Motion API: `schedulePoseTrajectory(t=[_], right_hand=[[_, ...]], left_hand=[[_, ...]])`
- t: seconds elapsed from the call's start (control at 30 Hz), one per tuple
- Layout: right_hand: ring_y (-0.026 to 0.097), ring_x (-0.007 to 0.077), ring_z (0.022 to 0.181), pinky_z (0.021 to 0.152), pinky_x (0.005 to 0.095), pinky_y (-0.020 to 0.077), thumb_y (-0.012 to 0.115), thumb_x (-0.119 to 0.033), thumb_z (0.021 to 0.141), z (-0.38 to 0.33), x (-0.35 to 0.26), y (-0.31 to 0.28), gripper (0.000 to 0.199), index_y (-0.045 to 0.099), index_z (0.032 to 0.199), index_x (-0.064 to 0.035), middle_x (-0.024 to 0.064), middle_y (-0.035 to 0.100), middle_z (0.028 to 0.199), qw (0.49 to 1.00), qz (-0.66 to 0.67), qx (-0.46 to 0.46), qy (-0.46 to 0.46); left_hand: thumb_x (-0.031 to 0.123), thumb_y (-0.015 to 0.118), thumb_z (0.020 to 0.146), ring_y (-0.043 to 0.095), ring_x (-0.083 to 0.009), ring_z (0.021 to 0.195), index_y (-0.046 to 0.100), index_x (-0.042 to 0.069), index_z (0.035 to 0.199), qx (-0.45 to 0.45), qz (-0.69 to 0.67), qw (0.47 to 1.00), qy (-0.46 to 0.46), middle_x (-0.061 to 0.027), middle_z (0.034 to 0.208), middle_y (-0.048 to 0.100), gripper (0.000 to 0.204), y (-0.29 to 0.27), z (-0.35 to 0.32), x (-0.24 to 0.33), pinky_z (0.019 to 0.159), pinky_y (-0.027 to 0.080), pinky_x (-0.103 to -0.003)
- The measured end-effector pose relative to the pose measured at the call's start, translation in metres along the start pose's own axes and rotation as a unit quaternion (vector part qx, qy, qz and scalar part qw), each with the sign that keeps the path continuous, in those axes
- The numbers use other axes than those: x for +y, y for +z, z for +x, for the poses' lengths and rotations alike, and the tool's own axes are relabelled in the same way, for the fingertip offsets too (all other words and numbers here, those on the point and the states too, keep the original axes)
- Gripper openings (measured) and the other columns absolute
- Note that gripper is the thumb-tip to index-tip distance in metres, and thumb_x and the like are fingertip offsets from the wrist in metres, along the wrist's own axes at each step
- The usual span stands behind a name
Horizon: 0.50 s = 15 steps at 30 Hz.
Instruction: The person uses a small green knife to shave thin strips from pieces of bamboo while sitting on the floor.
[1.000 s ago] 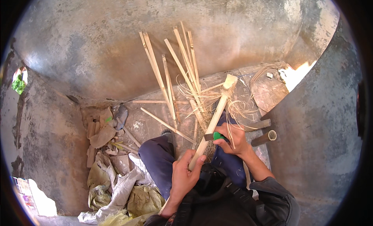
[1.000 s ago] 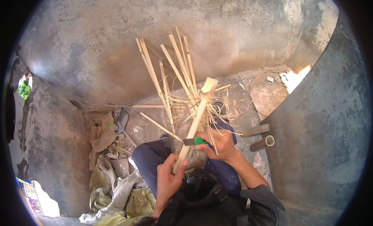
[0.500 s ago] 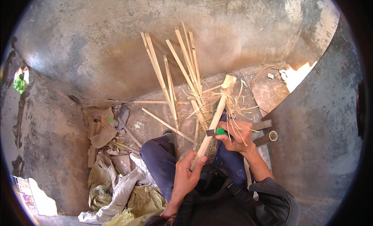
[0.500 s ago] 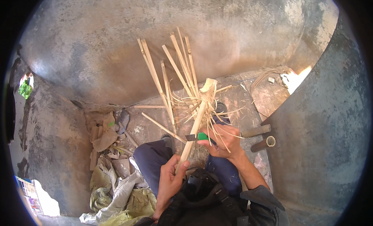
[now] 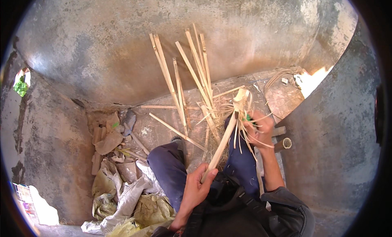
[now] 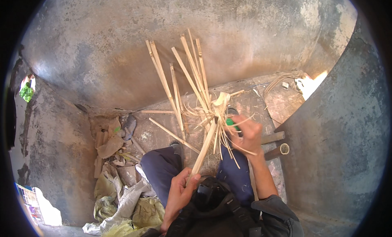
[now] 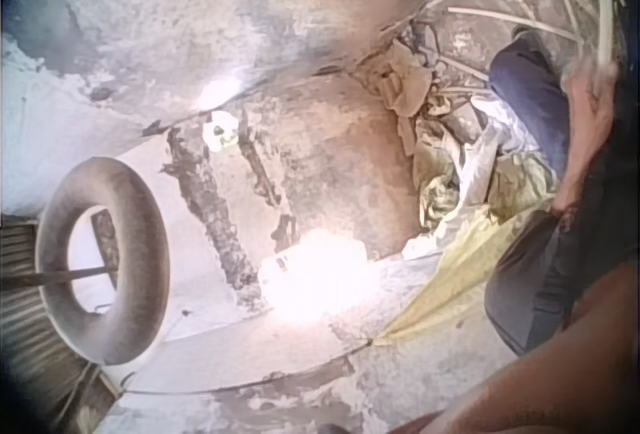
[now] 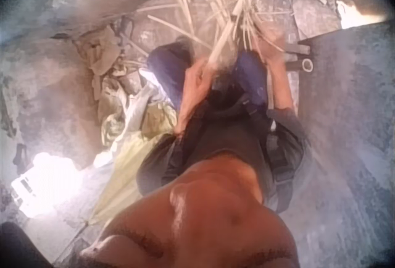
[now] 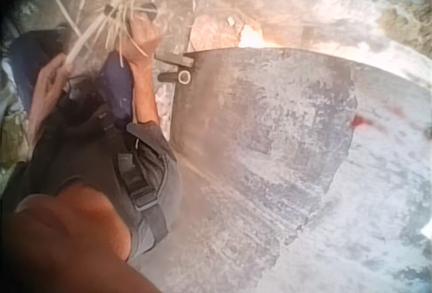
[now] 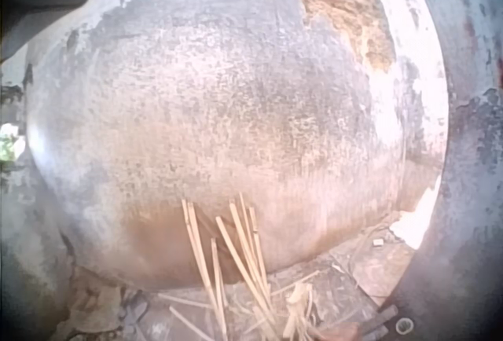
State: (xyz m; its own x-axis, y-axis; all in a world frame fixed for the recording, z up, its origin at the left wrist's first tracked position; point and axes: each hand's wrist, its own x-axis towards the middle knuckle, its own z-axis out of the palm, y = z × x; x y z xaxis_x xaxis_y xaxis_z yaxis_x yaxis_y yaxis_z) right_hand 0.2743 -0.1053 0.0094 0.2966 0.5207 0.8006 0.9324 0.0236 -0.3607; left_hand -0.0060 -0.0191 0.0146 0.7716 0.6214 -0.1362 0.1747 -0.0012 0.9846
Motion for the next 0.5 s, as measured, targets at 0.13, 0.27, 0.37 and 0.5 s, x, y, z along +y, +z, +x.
schedulePoseTrajectory(t=[0.13,0.27,0.37,0.5], right_hand=[[0.072,0.034,0.067,0.06,0.0404,0.0544,0.077,-0.024,0.099,0.005,0.008,-0.005,0.023,0.076,0.107,-0.0019,0.0134,0.073,0.084,0.999,0.038,-0.019,0.022],[0.074,0.0221,0.071,0.061,0.0367,0.0531,0.072,-0.036,0.107,-0.005,0.018,-0.006,0.039,0.076,0.111,0.002,0.0106,0.075,0.084,0.952,0.237,-0.091,0.17],[0.054,0.0118,0.059,0.053,0.0283,0.0381,0.067,-0.043,0.111,-0.001,0.016,-0.002,0.049,0.076,0.112,0.0044,0.0062,0.069,0.075,0.83,0.466,-0.109,0.285],[0.041,0.0067,0.055,0.05,0.025,0.0278,0.066,-0.046,0.112,0.0,0.018,-0.006,0.052,0.074,0.105,0.005,0.0014,0.054,0.066,0.704,0.607,-0.154,0.335]], left_hand=[[0.022,0.074,0.11,0.039,-0.0029,0.064,0.068,0.002,0.098,-0.004,-0.035,0.999,-0.035,0.0037,0.065,0.046,0.024,-0.002,-0.007,-0.001,0.055,0.03,-0.028],[0.021,0.069,0.113,0.038,0.001,0.063,0.068,0.004,0.103,-0.017,0.01,1.0,-0.011,0.0108,0.069,0.053,0.019,-0.007,-0.006,0.008,0.056,0.026,-0.024],[0.019,0.072,0.111,0.043,0.0003,0.062,0.068,0.002,0.101,-0.001,0.055,0.998,0.021,0.0081,0.066,0.057,0.02,-0.005,-0.005,0.019,0.055,0.03,-0.024],[0.018,0.078,0.107,0.051,-0.0068,0.057,0.069,0.002,0.102,0.016,0.096,0.994,0.04,-0.0049,0.064,0.06,0.019,-0.004,-0.004,0.029,0.054,0.04,-0.029]])
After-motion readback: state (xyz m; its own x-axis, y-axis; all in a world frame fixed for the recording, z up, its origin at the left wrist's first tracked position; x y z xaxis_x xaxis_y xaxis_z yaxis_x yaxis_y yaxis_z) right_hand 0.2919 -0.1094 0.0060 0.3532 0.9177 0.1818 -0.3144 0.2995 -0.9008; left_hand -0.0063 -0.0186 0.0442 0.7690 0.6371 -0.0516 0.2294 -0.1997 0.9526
